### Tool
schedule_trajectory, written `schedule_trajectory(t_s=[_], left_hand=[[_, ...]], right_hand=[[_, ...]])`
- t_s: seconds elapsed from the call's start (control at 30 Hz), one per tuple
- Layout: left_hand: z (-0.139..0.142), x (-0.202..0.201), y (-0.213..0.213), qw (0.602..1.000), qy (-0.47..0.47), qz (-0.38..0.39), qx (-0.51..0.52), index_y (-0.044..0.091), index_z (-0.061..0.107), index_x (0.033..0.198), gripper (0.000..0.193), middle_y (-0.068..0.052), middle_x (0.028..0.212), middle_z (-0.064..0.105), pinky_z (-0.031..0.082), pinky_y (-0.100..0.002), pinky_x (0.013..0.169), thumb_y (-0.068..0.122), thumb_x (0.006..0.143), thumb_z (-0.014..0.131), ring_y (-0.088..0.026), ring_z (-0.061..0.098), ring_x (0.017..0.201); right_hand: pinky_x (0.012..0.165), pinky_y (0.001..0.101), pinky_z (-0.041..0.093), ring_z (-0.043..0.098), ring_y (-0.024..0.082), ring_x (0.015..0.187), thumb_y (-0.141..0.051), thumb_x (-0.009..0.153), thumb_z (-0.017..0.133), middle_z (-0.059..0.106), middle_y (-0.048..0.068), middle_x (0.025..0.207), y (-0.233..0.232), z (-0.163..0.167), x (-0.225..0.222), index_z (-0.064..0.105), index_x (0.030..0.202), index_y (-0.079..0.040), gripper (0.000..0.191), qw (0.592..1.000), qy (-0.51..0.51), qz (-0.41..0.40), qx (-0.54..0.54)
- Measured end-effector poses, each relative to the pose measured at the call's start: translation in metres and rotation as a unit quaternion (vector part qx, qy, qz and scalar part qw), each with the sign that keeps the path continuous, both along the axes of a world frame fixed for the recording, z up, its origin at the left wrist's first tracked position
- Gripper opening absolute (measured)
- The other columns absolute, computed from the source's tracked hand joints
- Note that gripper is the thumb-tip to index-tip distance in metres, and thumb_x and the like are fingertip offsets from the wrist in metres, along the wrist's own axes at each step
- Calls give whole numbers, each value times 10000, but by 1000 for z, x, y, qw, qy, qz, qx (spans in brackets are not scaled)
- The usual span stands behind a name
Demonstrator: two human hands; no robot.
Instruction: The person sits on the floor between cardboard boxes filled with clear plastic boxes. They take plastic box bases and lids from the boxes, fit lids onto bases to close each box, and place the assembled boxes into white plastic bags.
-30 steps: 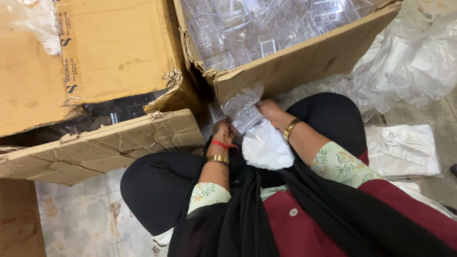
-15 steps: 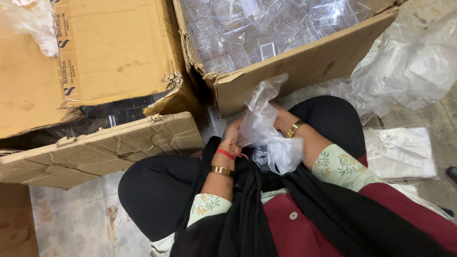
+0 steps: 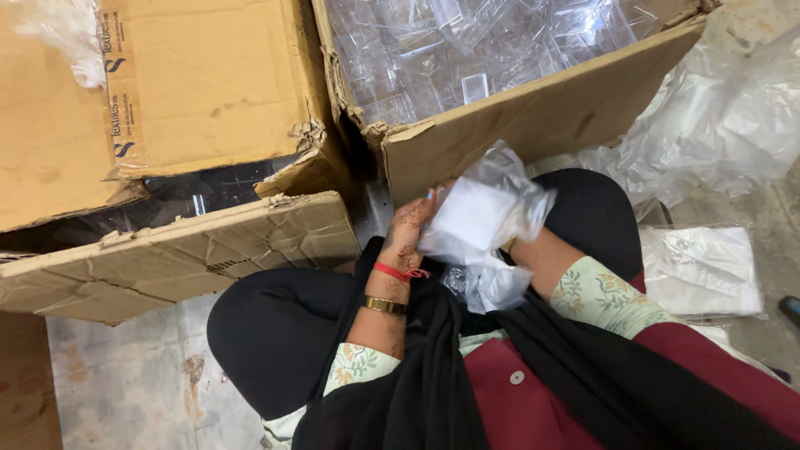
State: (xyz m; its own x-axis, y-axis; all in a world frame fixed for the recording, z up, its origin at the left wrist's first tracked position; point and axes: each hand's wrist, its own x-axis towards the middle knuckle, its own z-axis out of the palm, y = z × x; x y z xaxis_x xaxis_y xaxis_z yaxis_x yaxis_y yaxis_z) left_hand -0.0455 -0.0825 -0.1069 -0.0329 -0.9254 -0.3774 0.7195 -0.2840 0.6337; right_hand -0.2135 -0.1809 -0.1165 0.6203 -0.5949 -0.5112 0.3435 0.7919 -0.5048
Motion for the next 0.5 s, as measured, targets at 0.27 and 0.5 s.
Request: schedule_trajectory(t_s=[0.27,0.5], left_hand=[[45,-30,6,982,-100,55,-148,87,573,1246,465,63,1149,673,533,-245,921,133,835,787,-52,639,1046],[12,-36,-2,941,-218,172,-192,-12,672,1171,180,-20,1052,692,501,-245,936,130,1064,702,-83,600,984]], right_hand=[[794,440,591,718,255,884,-207,987,635,730,171,1044,2,3,7,672,1156,62,320,999,-4,-46,-19],[814,427,583,713,244,907,-232,995,636,728,165,1065,9,5,12,667,1185,65,354,998,-2,-60,-29]])
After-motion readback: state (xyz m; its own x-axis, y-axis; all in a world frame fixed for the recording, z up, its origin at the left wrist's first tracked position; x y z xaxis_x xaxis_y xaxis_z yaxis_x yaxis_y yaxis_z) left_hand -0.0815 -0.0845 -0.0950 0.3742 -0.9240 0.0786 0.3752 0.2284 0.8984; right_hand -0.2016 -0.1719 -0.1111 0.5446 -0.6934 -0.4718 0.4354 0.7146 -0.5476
